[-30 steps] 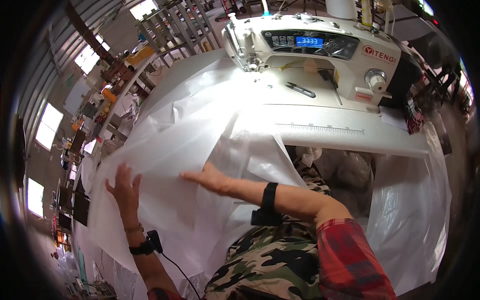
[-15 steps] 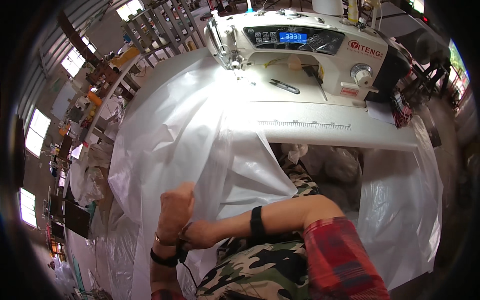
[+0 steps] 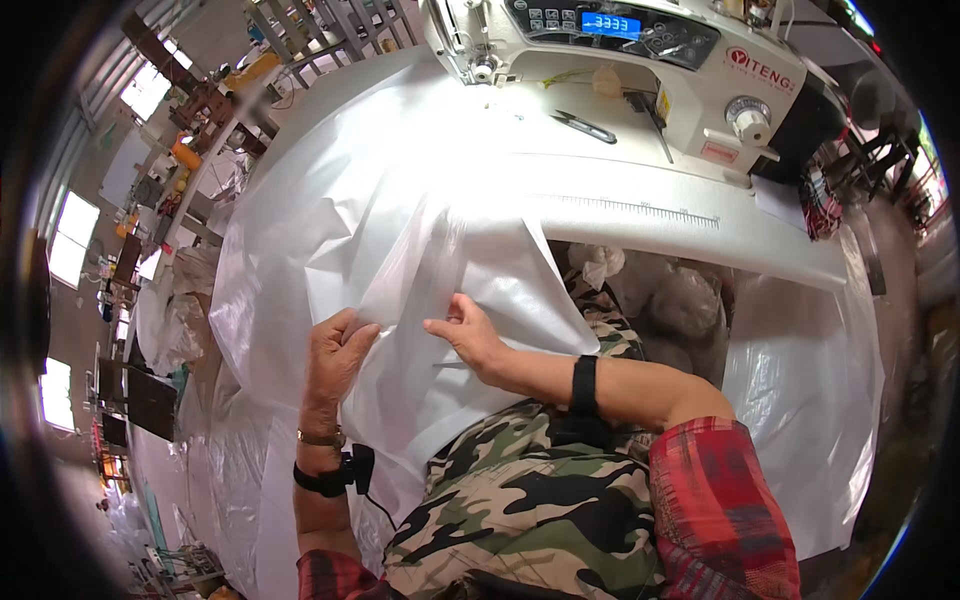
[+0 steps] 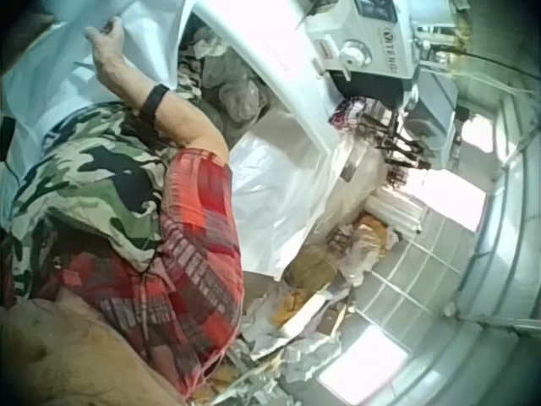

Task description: Sewing together large sheets of white plastic or rubber material using an industrial sewing machine.

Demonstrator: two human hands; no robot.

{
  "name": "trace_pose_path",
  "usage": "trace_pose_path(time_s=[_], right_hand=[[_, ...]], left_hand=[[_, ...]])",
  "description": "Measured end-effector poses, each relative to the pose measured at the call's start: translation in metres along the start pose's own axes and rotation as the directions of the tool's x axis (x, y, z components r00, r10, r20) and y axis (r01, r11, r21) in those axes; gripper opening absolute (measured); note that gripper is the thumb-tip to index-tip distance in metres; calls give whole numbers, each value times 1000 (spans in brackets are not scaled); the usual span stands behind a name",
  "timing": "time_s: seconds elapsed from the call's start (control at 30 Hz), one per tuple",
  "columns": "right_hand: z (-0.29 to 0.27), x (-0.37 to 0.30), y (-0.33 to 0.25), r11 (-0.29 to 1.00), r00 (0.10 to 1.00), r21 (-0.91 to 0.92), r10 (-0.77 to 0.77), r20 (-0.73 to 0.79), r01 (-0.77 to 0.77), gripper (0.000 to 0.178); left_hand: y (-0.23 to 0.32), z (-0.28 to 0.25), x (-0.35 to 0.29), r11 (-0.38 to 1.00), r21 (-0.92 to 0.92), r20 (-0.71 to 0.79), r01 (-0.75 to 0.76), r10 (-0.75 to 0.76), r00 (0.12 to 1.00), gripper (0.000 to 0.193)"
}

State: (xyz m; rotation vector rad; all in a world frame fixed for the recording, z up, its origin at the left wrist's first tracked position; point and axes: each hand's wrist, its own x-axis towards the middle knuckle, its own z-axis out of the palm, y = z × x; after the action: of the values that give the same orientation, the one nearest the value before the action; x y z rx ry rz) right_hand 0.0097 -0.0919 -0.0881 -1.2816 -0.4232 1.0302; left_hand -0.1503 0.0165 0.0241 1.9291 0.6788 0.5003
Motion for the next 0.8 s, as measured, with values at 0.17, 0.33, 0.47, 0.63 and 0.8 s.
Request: trace_pose_path(time_s=[0.17, 0.33, 0.47, 0.63, 0.8], right_hand=[[-11, -17, -28, 913, 534, -3, 241, 811, -408, 61], [-14, -55, -54, 900, 617, 91, 215, 757, -425, 63], [-6, -64, -53, 921, 742, 157, 178, 647, -358, 62], [-22, -54, -40, 914, 784, 114, 264, 561, -389, 46], [-50, -59, -35, 906, 799, 39, 350, 489, -421, 25]], left_hand=[[3, -6, -1, 986, -165, 19, 21, -18, 1000, 15], [8, 13, -7, 996, -86, 88, 4, 4, 996, 19], [7, 36, -17, 890, -235, 283, 391, -322, 903, 34], [-4, 31, -14, 964, -178, 219, 196, -155, 963, 32], [-18, 15, -11, 965, -204, 132, 165, -140, 981, 33]])
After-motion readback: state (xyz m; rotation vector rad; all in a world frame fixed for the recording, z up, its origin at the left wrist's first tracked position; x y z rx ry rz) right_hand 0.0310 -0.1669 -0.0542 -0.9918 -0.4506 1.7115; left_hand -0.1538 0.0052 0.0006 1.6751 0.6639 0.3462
